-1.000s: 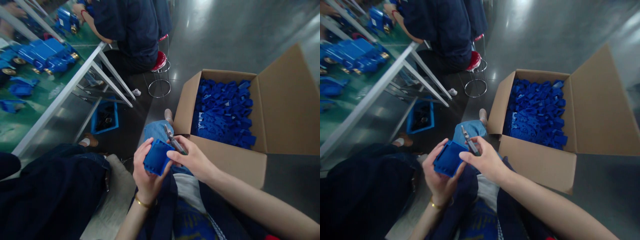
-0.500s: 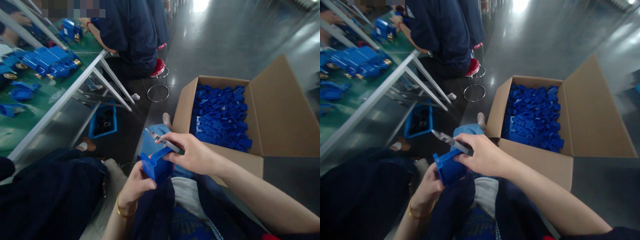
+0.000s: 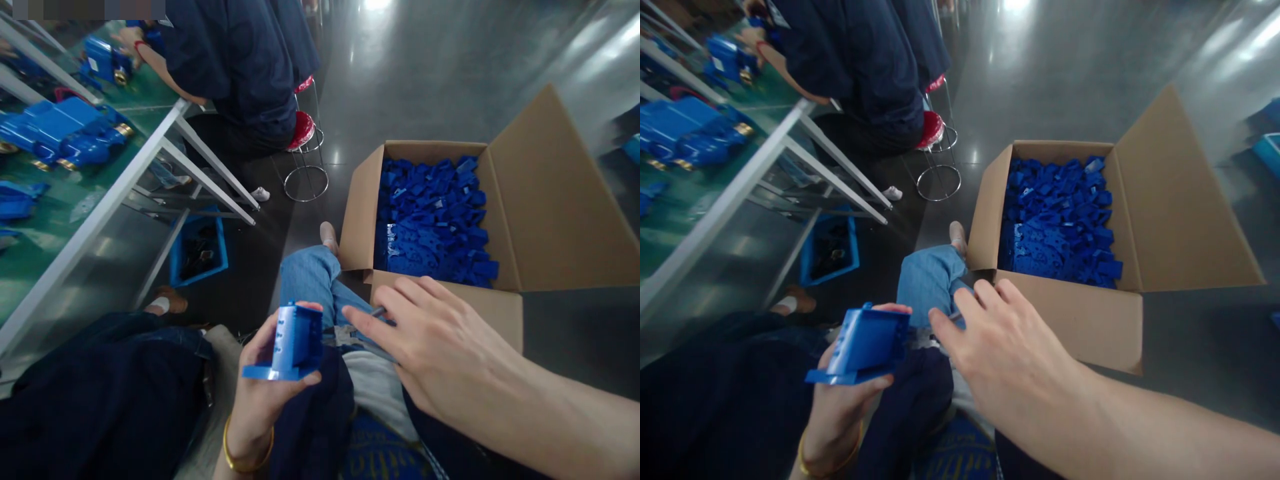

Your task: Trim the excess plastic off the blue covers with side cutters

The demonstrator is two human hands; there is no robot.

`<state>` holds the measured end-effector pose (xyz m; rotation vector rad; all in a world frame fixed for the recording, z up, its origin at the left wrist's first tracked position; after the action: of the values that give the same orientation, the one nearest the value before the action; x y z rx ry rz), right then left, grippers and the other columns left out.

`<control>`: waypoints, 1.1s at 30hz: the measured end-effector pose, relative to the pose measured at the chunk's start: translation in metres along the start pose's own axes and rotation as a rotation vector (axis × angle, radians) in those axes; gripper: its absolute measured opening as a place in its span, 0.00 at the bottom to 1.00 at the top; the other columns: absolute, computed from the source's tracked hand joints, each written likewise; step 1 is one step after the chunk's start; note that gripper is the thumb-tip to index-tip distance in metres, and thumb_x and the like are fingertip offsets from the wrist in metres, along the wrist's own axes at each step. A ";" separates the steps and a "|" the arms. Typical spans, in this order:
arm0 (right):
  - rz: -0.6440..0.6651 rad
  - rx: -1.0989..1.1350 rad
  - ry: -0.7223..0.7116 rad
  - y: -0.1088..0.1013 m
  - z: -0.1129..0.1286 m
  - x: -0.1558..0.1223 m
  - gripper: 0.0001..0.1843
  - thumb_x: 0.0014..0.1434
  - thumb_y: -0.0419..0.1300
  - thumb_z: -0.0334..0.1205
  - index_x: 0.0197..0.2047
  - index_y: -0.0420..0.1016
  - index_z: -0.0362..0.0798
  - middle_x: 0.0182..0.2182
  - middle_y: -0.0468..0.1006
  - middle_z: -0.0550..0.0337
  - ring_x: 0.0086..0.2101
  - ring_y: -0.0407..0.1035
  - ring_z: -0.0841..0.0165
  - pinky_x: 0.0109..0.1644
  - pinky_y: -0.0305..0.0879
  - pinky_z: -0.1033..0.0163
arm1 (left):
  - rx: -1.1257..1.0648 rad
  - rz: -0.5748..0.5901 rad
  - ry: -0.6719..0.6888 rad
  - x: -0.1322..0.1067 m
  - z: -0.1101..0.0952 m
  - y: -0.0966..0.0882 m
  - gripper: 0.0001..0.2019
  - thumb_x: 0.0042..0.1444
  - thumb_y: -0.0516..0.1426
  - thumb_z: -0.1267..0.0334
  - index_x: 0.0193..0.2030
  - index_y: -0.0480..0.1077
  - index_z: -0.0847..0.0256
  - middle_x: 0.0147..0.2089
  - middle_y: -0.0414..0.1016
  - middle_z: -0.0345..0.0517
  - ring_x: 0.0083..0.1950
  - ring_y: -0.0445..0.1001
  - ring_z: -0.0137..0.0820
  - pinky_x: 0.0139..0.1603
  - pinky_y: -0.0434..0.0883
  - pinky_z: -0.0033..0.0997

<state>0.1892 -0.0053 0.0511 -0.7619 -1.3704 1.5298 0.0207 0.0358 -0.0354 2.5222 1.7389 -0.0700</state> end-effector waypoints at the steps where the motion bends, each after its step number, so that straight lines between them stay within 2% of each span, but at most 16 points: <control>1: -0.007 -0.011 -0.002 -0.001 0.001 0.002 0.19 0.59 0.57 0.30 0.52 0.80 0.47 0.36 0.79 0.51 0.37 0.72 0.55 0.40 0.61 0.52 | 0.017 0.004 -0.003 0.000 -0.001 0.001 0.30 0.42 0.75 0.56 0.55 0.78 0.52 0.54 0.83 0.47 0.54 0.81 0.43 0.53 0.79 0.33; 11: 0.026 -0.075 -0.031 0.002 0.005 0.007 0.17 0.65 0.54 0.31 0.52 0.80 0.45 0.38 0.80 0.47 0.39 0.74 0.54 0.37 0.61 0.53 | 0.025 0.018 -0.038 -0.002 -0.003 0.008 0.29 0.42 0.75 0.59 0.54 0.79 0.50 0.53 0.83 0.41 0.54 0.80 0.35 0.54 0.76 0.23; 16: 0.068 -0.101 -0.020 0.002 0.003 0.009 0.16 0.64 0.56 0.32 0.52 0.81 0.46 0.38 0.81 0.49 0.38 0.74 0.55 0.36 0.61 0.54 | -0.016 0.030 -0.035 -0.003 -0.001 0.010 0.30 0.42 0.75 0.63 0.55 0.79 0.49 0.54 0.83 0.43 0.54 0.81 0.37 0.52 0.77 0.23; 22: 0.091 -0.113 -0.026 0.003 0.005 0.010 0.17 0.65 0.55 0.31 0.53 0.81 0.45 0.39 0.80 0.47 0.38 0.74 0.55 0.36 0.63 0.54 | -0.045 0.017 -0.042 -0.002 -0.003 0.011 0.29 0.41 0.75 0.65 0.54 0.80 0.51 0.53 0.84 0.44 0.55 0.81 0.38 0.54 0.77 0.25; 26: 0.111 -0.125 -0.019 0.007 0.006 0.009 0.17 0.65 0.55 0.31 0.52 0.81 0.44 0.39 0.80 0.45 0.39 0.74 0.54 0.37 0.65 0.53 | -0.106 0.032 -0.088 -0.005 0.005 0.012 0.30 0.41 0.75 0.67 0.54 0.80 0.50 0.54 0.84 0.42 0.54 0.81 0.37 0.53 0.77 0.24; 33: 0.239 -0.086 0.002 0.016 0.003 0.009 0.16 0.67 0.54 0.33 0.52 0.80 0.45 0.38 0.79 0.46 0.41 0.73 0.53 0.39 0.66 0.51 | -0.218 0.032 -0.151 -0.009 0.020 0.015 0.31 0.40 0.76 0.64 0.54 0.79 0.54 0.55 0.83 0.48 0.57 0.80 0.41 0.58 0.75 0.28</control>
<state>0.1790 0.0022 0.0375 -1.0107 -1.3900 1.6603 0.0312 0.0203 -0.0544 2.3243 1.5574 -0.0627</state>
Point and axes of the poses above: each hand's wrist, its own x-axis towards the middle knuckle, its own y-axis out of the palm, z = x × y, the point moved 9 cm from there along x, towards the middle knuckle
